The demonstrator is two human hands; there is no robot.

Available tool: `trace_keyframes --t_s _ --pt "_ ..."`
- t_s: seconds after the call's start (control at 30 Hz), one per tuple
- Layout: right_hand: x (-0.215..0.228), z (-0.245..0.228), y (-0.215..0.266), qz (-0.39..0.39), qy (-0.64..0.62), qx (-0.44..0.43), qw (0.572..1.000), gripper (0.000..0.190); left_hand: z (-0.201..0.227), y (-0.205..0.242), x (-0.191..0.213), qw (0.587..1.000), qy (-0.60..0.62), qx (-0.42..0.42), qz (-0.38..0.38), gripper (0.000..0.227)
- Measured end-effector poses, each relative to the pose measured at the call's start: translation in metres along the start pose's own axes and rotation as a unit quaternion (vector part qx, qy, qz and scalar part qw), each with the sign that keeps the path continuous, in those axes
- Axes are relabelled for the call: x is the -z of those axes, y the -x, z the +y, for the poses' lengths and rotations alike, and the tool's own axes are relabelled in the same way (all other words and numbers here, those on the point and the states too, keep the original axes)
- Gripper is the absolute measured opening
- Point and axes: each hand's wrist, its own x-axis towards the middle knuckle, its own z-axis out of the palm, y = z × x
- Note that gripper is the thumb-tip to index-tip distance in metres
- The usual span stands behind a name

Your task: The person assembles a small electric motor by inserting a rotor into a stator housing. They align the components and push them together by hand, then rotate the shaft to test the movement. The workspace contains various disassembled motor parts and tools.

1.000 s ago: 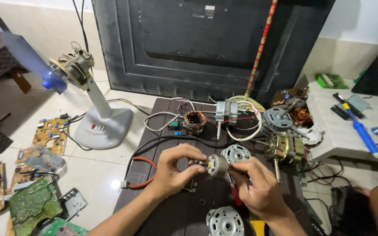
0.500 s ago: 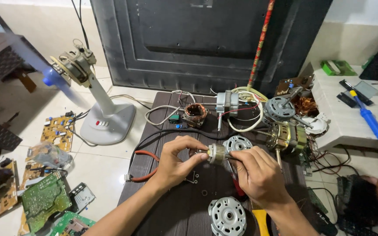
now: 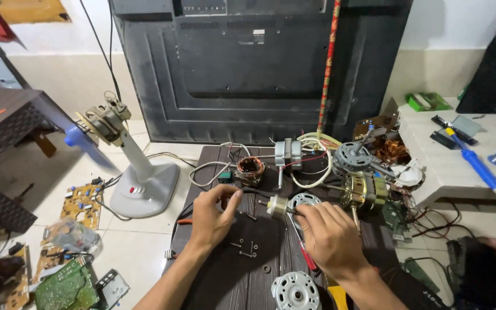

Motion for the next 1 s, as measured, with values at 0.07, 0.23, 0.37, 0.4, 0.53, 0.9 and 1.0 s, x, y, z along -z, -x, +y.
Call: trace_keyframes --t_s 0.07,0.23,0.37,0.4,0.53,0.9,1.0 --pt "0.000 -0.004 0.000 -0.014 0.006 -0.005 1.000 0.013 -0.005 0.003 -0.002 0.999 0.020 0.024 -0.013 0.007" --pt "-0.005 -0.001 0.002 -0.042 0.008 -0.015 0.999 0.012 0.004 0.002 0.002 0.998 0.036 -0.016 -0.041 0.039" --pt "-0.006 -0.001 0.002 -0.037 0.008 -0.017 0.999 0.013 0.008 0.006 0.003 0.989 0.037 -0.130 -0.063 0.026" --pt "-0.007 -0.001 0.003 -0.037 0.002 -0.017 0.999 0.016 0.008 0.009 0.002 0.986 0.027 -0.149 -0.072 0.024" --pt "0.000 -0.006 0.001 -0.035 -0.010 -0.010 0.999 0.016 0.011 0.015 0.002 0.977 0.024 -0.182 -0.109 0.029" --pt "-0.001 -0.009 -0.001 -0.012 -0.052 0.009 0.999 0.014 0.011 0.014 -0.002 0.966 0.122 -0.184 -0.134 0.035" --pt "0.008 -0.011 -0.008 -0.008 -0.057 0.021 0.998 0.011 0.007 0.012 -0.004 0.971 0.148 -0.127 -0.141 0.029"
